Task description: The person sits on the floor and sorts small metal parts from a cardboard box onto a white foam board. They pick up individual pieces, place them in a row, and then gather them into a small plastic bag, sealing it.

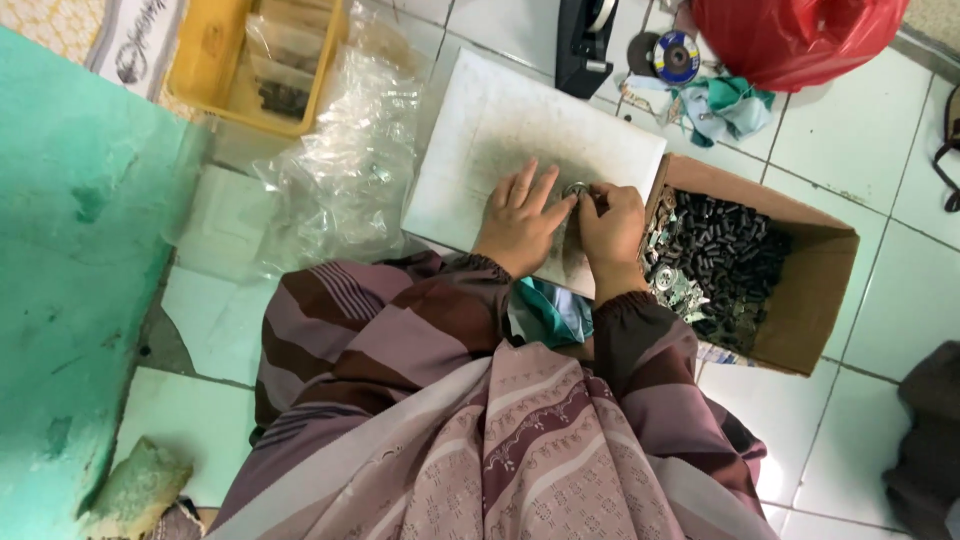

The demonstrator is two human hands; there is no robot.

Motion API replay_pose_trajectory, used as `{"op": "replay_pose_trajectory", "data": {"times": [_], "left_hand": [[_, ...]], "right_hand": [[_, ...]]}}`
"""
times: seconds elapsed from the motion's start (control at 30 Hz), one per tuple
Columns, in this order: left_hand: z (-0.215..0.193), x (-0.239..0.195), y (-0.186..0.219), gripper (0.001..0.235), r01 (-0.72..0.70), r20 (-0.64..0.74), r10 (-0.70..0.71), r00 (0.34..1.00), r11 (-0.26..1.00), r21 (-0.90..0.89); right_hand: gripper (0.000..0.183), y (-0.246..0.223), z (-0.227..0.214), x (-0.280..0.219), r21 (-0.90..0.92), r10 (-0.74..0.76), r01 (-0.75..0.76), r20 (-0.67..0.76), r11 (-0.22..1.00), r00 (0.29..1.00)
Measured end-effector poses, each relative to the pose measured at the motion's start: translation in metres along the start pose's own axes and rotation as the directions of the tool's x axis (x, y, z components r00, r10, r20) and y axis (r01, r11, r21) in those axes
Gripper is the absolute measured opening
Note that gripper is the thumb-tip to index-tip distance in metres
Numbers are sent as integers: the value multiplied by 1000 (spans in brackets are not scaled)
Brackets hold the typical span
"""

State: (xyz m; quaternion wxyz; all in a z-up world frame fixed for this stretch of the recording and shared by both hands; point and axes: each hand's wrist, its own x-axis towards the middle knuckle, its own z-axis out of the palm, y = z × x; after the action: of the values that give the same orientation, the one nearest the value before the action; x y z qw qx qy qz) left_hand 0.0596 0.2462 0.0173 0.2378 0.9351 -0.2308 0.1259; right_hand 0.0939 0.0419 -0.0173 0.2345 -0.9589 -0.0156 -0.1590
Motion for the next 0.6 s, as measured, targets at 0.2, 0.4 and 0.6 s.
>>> {"op": "replay_pose_trajectory", "data": {"times": [0.2, 0.4, 0.6], "left_hand": [[1, 5, 4, 45, 110, 260, -91, 961, 992, -59], [-2, -7, 7, 44, 1, 192, 3, 981, 1000, -16], [-29, -20, 45, 31, -153, 225, 153, 962, 988, -18]], "right_hand": [[18, 14, 22, -7, -97, -91, 84, -71, 992, 993], [18, -3, -5, -40, 77, -155, 168, -150, 983, 976], [23, 0, -74, -116, 189, -289, 270, 81, 944, 954]]}}
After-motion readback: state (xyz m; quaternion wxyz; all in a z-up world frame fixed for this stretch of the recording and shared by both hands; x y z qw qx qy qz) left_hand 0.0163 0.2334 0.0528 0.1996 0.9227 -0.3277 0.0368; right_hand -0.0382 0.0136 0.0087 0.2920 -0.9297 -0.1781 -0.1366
